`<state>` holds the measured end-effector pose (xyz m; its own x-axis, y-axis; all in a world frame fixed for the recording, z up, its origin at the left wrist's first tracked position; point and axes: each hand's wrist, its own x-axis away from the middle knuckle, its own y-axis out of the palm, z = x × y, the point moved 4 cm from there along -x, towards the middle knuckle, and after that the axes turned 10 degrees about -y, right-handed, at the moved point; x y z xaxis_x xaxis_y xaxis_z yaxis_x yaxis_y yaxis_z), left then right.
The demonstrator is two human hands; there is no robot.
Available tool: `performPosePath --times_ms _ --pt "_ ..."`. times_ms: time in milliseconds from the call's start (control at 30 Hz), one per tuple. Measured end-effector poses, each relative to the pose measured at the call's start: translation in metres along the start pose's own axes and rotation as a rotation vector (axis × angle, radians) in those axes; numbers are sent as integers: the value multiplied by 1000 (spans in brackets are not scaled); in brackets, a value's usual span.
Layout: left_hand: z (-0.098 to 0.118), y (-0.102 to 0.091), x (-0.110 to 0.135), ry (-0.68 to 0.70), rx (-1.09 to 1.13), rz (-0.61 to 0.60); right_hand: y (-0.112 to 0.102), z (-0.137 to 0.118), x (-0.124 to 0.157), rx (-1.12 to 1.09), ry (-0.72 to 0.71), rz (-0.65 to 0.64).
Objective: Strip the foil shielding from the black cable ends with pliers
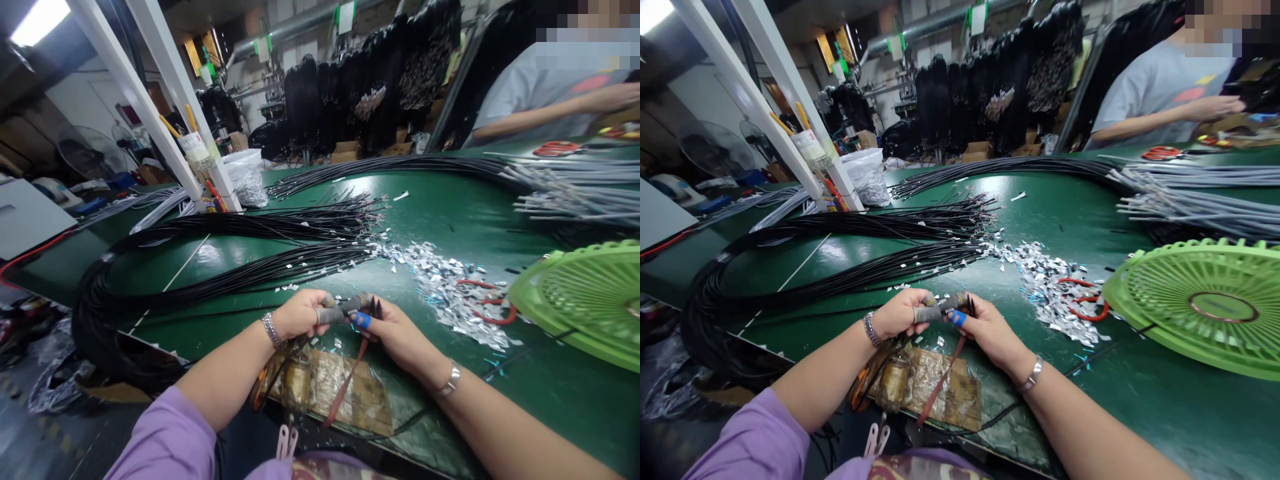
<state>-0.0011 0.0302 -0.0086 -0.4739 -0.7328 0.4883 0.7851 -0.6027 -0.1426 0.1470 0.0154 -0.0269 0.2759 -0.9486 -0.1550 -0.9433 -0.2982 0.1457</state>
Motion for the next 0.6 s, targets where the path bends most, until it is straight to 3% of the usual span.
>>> performPosePath --times_ms 167,233,333,500,600 --pt "-3 8 4 -60 -103 -285 4 5 3 -144 128 -183" --pt "-7 9 3 -83 -169 -330 5 4 5 -103 170 -238" --pt "-7 5 0 -12 -247 -202 4 1 4 -36 167 -186" --pt "3 -8 2 265 -392 204 -5 -1 0 -15 110 29" --pt "6 -11 4 300 -435 304 -7 -2 -2 31 14 5"
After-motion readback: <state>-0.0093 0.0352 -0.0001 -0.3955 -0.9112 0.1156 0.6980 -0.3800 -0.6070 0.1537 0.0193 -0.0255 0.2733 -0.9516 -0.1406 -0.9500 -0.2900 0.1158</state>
